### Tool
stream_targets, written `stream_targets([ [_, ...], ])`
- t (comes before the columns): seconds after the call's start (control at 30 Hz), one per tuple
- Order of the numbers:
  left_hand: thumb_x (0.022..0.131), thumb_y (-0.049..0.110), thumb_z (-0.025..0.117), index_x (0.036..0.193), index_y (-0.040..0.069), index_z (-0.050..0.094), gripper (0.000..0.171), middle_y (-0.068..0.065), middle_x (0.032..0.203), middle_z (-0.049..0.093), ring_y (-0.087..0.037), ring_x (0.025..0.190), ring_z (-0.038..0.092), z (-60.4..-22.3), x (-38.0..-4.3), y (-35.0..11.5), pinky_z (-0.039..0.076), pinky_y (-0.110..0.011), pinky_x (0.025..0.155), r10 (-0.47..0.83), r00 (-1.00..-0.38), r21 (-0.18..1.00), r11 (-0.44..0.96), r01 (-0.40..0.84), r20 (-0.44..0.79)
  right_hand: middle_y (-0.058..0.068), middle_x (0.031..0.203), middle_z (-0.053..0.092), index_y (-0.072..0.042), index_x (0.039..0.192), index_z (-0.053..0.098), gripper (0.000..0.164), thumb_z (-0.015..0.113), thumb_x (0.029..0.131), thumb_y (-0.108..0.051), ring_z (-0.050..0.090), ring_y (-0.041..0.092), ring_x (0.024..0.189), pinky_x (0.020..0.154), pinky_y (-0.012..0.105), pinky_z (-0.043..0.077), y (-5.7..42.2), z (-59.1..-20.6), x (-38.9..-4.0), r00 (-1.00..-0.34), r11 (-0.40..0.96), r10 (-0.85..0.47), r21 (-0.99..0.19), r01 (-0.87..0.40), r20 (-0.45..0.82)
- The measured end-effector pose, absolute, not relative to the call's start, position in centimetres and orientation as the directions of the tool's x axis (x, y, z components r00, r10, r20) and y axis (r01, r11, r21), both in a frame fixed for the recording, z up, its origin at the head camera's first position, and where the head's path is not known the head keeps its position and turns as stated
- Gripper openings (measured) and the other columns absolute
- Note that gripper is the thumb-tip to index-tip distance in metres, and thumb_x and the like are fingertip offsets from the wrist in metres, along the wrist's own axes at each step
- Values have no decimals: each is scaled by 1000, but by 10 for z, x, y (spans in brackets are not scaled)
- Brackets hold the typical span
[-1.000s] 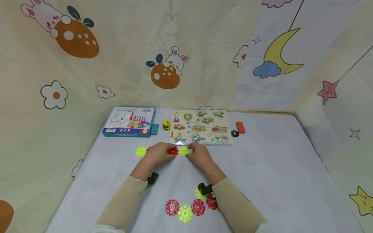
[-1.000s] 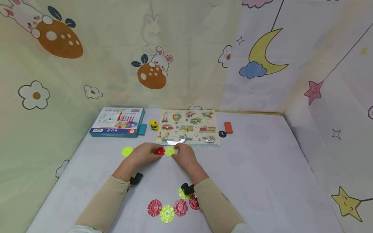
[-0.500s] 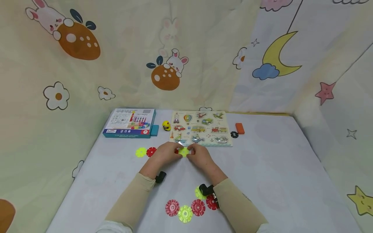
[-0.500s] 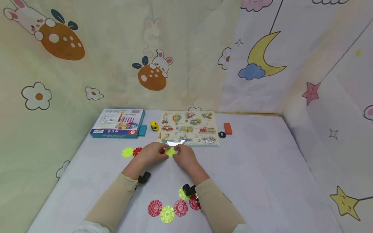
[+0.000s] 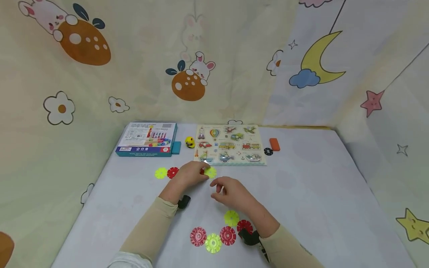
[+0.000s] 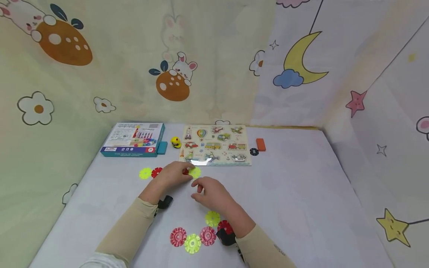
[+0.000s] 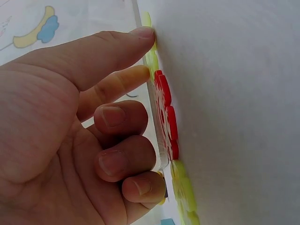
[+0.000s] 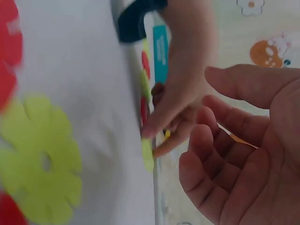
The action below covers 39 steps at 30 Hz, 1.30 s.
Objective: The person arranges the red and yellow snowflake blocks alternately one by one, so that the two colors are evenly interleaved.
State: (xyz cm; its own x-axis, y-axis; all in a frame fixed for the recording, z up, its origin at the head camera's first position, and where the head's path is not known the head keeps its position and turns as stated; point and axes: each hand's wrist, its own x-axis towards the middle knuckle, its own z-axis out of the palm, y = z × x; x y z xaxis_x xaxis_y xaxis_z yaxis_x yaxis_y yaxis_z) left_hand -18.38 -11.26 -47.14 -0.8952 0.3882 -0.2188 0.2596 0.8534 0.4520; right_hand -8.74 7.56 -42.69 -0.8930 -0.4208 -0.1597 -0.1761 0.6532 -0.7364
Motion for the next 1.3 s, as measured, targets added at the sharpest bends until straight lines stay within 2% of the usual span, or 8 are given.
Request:
stream_targets([
  [0.17,79,36,75,123,23,64,47,4,106,63,-16,90,52,-471,-184,-114,48,-38,83,395,-894,469,843,263,-209,-10,81,54,-19,109,66,30,73,82,-31,48,8,65,58,23,43,58,-432,-55,-812,640,-544,-731,-238,-212],
  [0.33,79,36,76,124,22,64,49,3,107,63,-17,91,52,-469,-184,-114,48,-38,83,394,-893,482,839,253,-216,-12,83,52,-21,109,65,37,76,77,-36,48,1,70,63,20,44,30,-447,-30,-756,699,-596,-639,-323,-270],
  [0.53,78,36,76,124,22,63,50,3,105,63,-17,90,51,-469,-184,-113,48,-36,80,384,-896,473,847,244,-225,-11,83,51,-19,98,63,42,82,68,-42,46,2,69,62,21,45,13,-458,-18,-795,793,-537,-490,-361,-282],
  [0.73,78,37,76,124,23,63,50,5,102,63,-15,89,51,-472,-184,-112,48,-34,78,385,-895,464,850,248,-227,-9,74,46,-17,82,63,32,81,71,-41,43,3,61,53,20,40,11,-459,-15,-796,787,-546,-486,-381,-260],
  [0.8,78,38,76,124,23,63,50,5,102,63,-15,89,51,-472,-184,-112,48,-34,78,380,-896,463,853,243,-230,-6,77,47,-15,84,64,36,80,71,-44,43,5,61,53,19,41,11,-459,-13,-801,795,-542,-464,-392,-252],
  [1.0,80,38,74,125,22,63,49,3,110,63,-17,93,52,-471,-183,-113,48,-37,83,383,-895,456,854,250,-228,0,78,51,-5,95,66,64,78,63,-60,47,10,60,54,24,47,10,-460,-10,-838,868,-472,-314,-386,-275],
  [1.2,80,38,74,125,22,63,49,2,111,63,-17,92,51,-471,-182,-112,48,-36,82,380,-897,457,854,248,-224,-1,77,52,-6,91,68,56,77,67,-56,45,8,61,56,22,47,8,-463,-9,-828,858,-487,-327,-395,-278],
  [1.3,80,37,74,125,22,63,49,2,112,63,-17,93,51,-471,-181,-111,47,-36,82,386,-897,456,852,257,-216,1,79,53,-5,94,67,59,76,67,-57,45,8,61,54,22,48,7,-464,-7,-841,866,-473,-315,-389,-263],
])
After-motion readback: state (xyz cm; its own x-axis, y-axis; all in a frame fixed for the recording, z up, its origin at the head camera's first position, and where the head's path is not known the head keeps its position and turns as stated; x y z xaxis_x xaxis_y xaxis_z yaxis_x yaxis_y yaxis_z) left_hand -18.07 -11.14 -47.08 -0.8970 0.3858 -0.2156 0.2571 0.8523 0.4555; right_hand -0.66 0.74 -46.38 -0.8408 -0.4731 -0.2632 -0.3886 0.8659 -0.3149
